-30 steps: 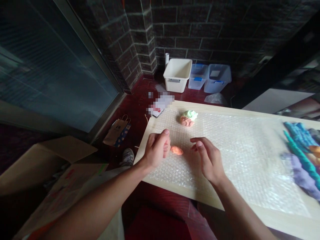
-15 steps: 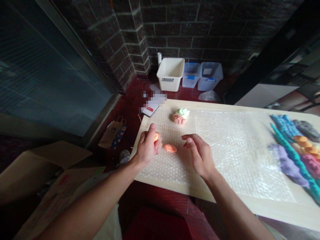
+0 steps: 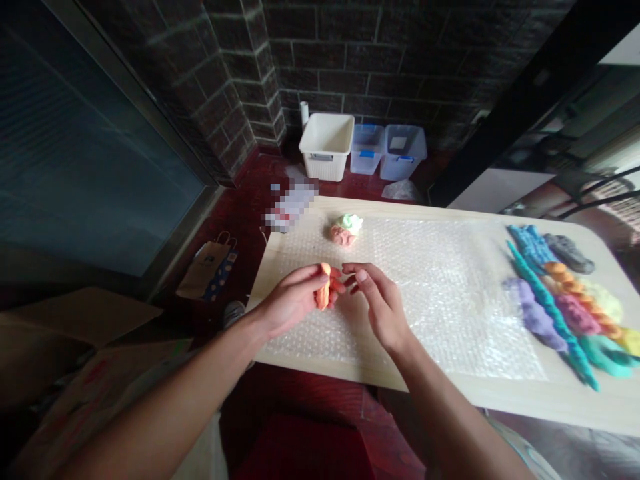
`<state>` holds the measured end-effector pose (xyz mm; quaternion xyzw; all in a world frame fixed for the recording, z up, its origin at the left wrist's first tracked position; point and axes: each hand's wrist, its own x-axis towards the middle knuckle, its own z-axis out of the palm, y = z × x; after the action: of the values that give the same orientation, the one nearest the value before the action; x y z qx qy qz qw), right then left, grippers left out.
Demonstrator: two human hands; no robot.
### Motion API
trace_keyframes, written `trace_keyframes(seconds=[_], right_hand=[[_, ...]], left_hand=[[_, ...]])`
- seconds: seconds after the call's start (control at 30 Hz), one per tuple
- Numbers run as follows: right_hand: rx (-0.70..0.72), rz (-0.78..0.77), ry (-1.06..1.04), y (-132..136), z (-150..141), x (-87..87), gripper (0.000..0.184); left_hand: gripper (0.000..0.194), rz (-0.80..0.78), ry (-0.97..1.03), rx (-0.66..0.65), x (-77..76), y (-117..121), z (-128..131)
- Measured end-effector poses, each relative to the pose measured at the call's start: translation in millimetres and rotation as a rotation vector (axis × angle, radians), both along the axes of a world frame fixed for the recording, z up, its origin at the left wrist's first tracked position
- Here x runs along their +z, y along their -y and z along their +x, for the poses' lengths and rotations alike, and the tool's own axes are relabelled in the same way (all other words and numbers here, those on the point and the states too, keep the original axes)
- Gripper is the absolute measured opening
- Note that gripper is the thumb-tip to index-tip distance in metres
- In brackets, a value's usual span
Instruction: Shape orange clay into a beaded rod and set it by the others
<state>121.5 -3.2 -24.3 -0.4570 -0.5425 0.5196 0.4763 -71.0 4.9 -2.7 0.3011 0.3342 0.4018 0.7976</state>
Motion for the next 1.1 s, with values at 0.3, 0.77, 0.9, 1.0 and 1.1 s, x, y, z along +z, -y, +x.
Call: trace_keyframes(seconds=[0.3,0.77,0.9,1.0,1.1], right_hand=[[0.102,-0.104,-0.229,3,-11,14.2,0.017],[0.065,-0.115,-0.273,0,-3,10.5,0.009],[0.06,-0.114,-0.241,0,1,10.6,0.009],[0.064,-0.119,-0.219,0,2,13.3,0.015],[0.054,-0.13,-0.189,-2,4,15.6,0.016]], left_hand=[[0.023,0.199,-0.21,-0.171,-7.0,8,9],[0.036,0.226,-0.18,-0.166,-4.8,11,9],[0.036,0.308,-0.285,-0.133,-7.3,12,10],[0.036,0.238,-0.268,-0.128,-9.2,13,10],[0.038,0.153,-0.184,-0.16,-10.3,13,9]])
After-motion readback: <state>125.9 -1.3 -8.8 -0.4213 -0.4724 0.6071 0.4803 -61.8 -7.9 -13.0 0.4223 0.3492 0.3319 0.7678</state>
